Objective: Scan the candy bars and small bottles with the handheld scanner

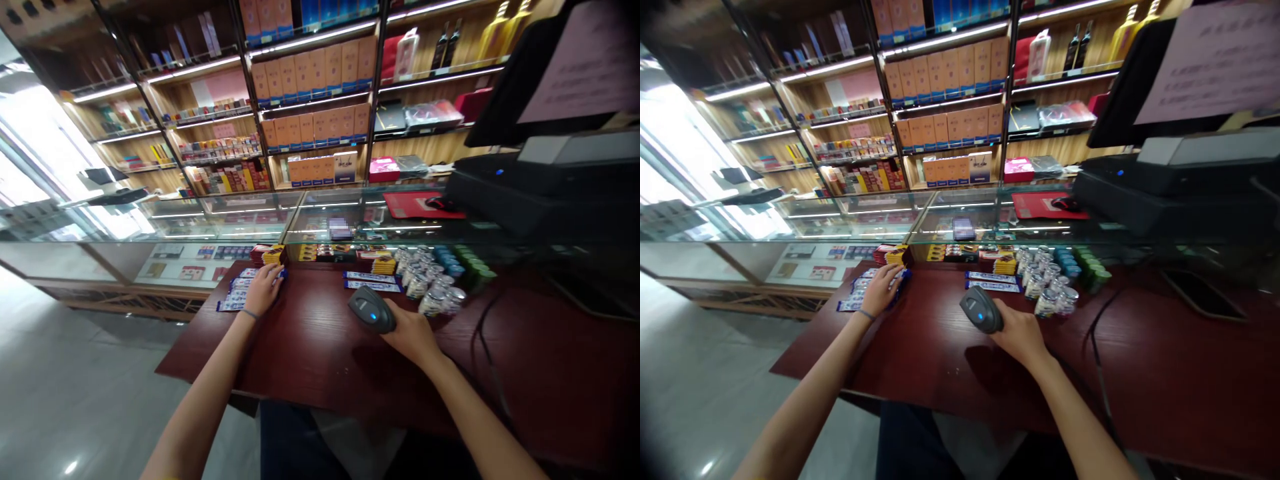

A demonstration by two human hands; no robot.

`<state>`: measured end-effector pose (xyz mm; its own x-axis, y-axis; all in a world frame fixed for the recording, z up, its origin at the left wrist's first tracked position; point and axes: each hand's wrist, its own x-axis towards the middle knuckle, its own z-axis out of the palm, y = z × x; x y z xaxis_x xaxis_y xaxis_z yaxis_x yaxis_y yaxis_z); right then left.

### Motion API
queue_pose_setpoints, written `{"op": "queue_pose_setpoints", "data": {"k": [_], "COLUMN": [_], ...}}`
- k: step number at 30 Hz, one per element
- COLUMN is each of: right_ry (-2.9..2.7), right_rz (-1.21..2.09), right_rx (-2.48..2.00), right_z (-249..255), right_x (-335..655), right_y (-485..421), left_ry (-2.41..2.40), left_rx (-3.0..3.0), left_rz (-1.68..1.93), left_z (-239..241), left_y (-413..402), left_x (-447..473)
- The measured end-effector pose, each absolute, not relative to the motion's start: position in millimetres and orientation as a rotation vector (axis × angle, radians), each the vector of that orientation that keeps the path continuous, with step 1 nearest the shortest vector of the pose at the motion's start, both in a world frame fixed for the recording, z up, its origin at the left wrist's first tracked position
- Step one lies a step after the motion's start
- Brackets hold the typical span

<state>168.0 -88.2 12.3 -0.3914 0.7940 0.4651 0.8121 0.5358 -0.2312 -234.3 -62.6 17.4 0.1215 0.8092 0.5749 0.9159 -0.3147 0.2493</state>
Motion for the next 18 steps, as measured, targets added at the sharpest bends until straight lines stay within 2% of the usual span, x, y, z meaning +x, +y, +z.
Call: {"op": "queue_pose_setpoints", "data": {"k": [6,12,18], "right_ry": [-2.183,-1.994,-1.899], "right_rz": [-0.105,0.004,0.122], "right_rx": [-1.501,-1.55,-1.553], "right_z": [19,23,24], "right_x": [190,214,232], "right_y": [-87,-83,-79], "left_ry": [-1.631,-1.6,-1.529], "left_rx": [-2.391,-2.595,-2.716], "left_rz": [-1.219,-1.242,-1.228], "left_z": [7,-16,-26], "left_y": [-31,-4,6], "left_x": [-125,-48,-14]}}
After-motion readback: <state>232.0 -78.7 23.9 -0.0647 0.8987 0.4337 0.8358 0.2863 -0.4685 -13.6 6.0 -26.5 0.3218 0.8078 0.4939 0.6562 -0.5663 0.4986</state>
